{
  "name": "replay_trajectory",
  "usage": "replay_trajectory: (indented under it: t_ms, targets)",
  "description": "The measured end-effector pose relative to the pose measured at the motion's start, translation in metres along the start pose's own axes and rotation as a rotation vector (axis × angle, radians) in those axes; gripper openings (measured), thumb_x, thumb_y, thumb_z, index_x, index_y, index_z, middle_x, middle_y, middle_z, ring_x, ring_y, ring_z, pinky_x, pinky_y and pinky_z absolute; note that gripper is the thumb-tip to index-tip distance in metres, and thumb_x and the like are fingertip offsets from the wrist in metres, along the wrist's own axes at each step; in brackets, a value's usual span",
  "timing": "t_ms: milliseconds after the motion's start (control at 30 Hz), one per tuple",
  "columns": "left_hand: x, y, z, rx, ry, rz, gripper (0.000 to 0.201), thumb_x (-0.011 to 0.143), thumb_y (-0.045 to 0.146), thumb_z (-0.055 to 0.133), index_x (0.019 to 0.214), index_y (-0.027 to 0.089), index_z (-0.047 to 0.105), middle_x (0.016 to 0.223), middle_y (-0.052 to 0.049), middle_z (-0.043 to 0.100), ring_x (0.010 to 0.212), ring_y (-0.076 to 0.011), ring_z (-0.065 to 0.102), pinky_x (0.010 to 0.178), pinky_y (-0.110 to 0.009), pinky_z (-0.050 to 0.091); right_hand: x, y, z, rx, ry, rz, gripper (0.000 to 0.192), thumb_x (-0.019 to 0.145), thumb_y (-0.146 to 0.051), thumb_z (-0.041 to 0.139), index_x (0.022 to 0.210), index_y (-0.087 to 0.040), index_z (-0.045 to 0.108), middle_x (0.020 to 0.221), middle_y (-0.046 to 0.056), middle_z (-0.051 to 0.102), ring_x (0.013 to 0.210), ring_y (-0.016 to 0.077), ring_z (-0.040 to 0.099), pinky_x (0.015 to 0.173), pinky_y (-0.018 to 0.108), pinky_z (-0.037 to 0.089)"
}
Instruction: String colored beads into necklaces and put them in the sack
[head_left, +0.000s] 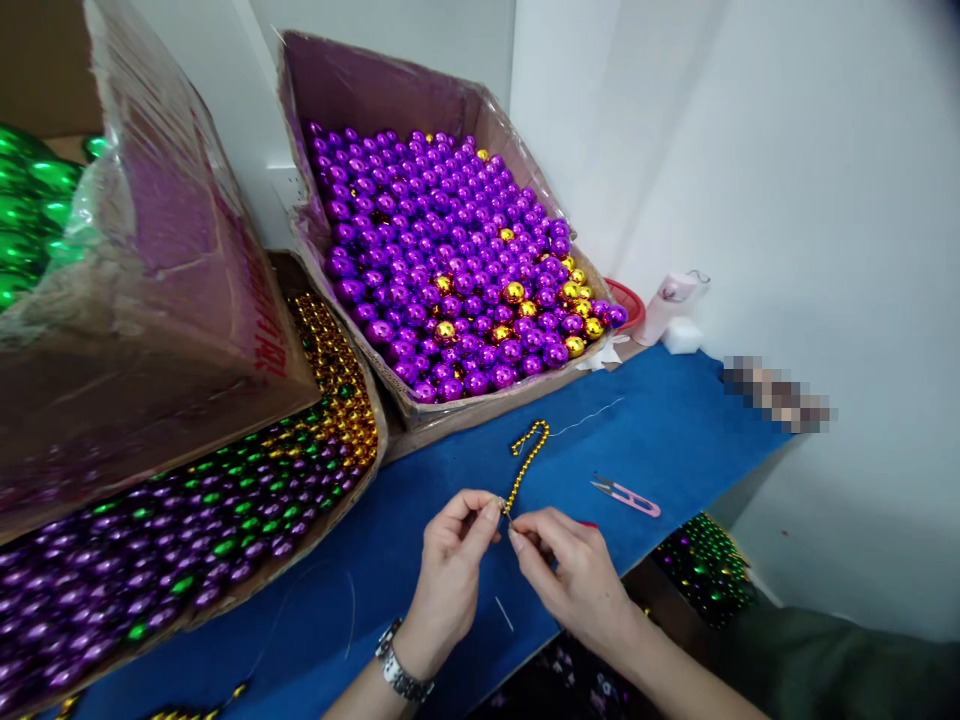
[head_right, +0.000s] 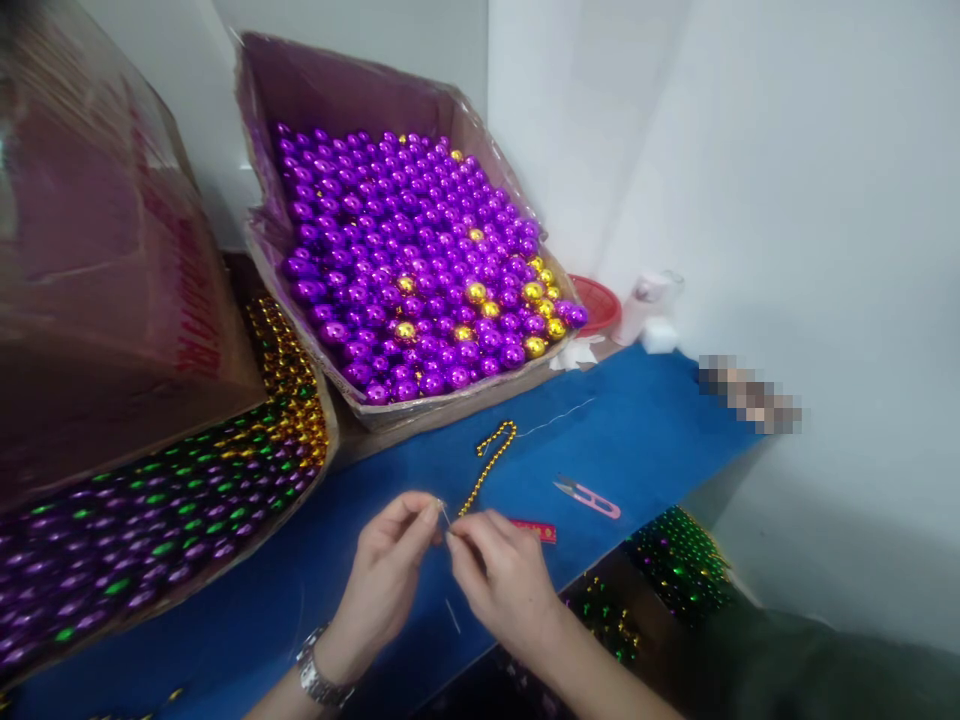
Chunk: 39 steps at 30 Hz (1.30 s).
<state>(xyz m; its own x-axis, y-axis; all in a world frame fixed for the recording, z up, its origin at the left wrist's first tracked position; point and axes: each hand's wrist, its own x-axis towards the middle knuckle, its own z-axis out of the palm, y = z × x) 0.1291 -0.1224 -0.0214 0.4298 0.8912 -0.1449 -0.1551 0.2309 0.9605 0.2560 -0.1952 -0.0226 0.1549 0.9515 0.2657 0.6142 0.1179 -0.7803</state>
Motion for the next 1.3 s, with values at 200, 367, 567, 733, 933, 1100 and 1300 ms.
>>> replay_trajectory:
  t_ms: [200,367,567,733,933,1100,1300]
  targets:
    - [0.001,-0.003,-0.002,-0.007,-0.004,-0.003,0.012,0.081,0.028,0.062,0.081,0.016,0.062,0.074,0.000,0.055,0.068,-0.0100,0.046,0.064,-0.021,0.040,0.001,-0.001,0.000,0.001,-0.013,0.002,0.013,0.091,-0.019,0.047,0.091,-0.020,0.060,0.081,0.001,0.061,0.070,0.0116,0.057,0.066,0.022,0.041]
    - [0.002,-0.006,-0.002,-0.028,0.001,-0.048,0.016,0.080,0.030,0.064,0.083,0.014,0.065,0.076,-0.002,0.058,0.068,-0.0104,0.047,0.064,-0.022,0.041,0.001,-0.002,-0.001,0.005,-0.027,0.001,0.014,0.091,-0.018,0.047,0.091,-0.020,0.060,0.083,0.001,0.062,0.073,0.0117,0.057,0.068,0.022,0.041]
    - [0.004,-0.006,-0.004,-0.083,-0.022,-0.116,0.019,0.078,0.031,0.065,0.086,0.014,0.065,0.074,-0.001,0.057,0.064,-0.0099,0.048,0.062,-0.023,0.040,0.002,-0.001,-0.002,-0.017,-0.065,-0.007,0.015,0.091,-0.019,0.046,0.092,-0.020,0.061,0.084,0.002,0.062,0.074,0.0121,0.058,0.069,0.022,0.041]
    - [0.007,0.005,-0.003,0.021,-0.084,-0.085,0.017,0.080,0.030,0.063,0.075,0.014,0.058,0.065,0.003,0.049,0.060,-0.0085,0.042,0.058,-0.020,0.037,0.008,-0.005,-0.005,-0.055,-0.121,-0.032,0.016,0.090,-0.016,0.045,0.090,-0.020,0.061,0.081,0.002,0.061,0.071,0.0121,0.056,0.068,0.022,0.040]
    - [0.018,0.013,-0.008,0.164,-0.052,0.030,0.021,0.086,0.034,0.053,0.074,0.017,0.051,0.067,0.003,0.049,0.066,-0.0111,0.045,0.064,-0.022,0.038,0.008,-0.012,-0.007,0.059,-0.233,0.069,0.011,0.087,-0.018,0.050,0.084,-0.019,0.061,0.067,-0.003,0.055,0.059,0.0088,0.050,0.056,0.021,0.036]
    - [0.039,0.006,-0.021,0.345,0.055,0.119,0.024,0.084,0.039,0.053,0.075,0.018,0.052,0.071,0.001,0.054,0.070,-0.0143,0.051,0.068,-0.025,0.039,0.017,-0.011,-0.033,0.494,-0.228,0.330,0.027,0.089,-0.030,0.052,0.115,-0.023,0.055,0.069,-0.005,0.051,0.051,0.0058,0.047,0.047,0.017,0.037]
    - [0.065,-0.006,-0.013,0.345,0.115,0.143,0.028,0.081,0.044,0.053,0.073,0.017,0.051,0.065,0.000,0.053,0.064,-0.0154,0.051,0.062,-0.026,0.040,0.068,-0.016,-0.095,0.569,0.195,0.152,0.033,0.085,-0.029,0.059,0.116,-0.020,0.058,0.068,-0.004,0.048,0.051,0.0057,0.044,0.045,0.019,0.035]
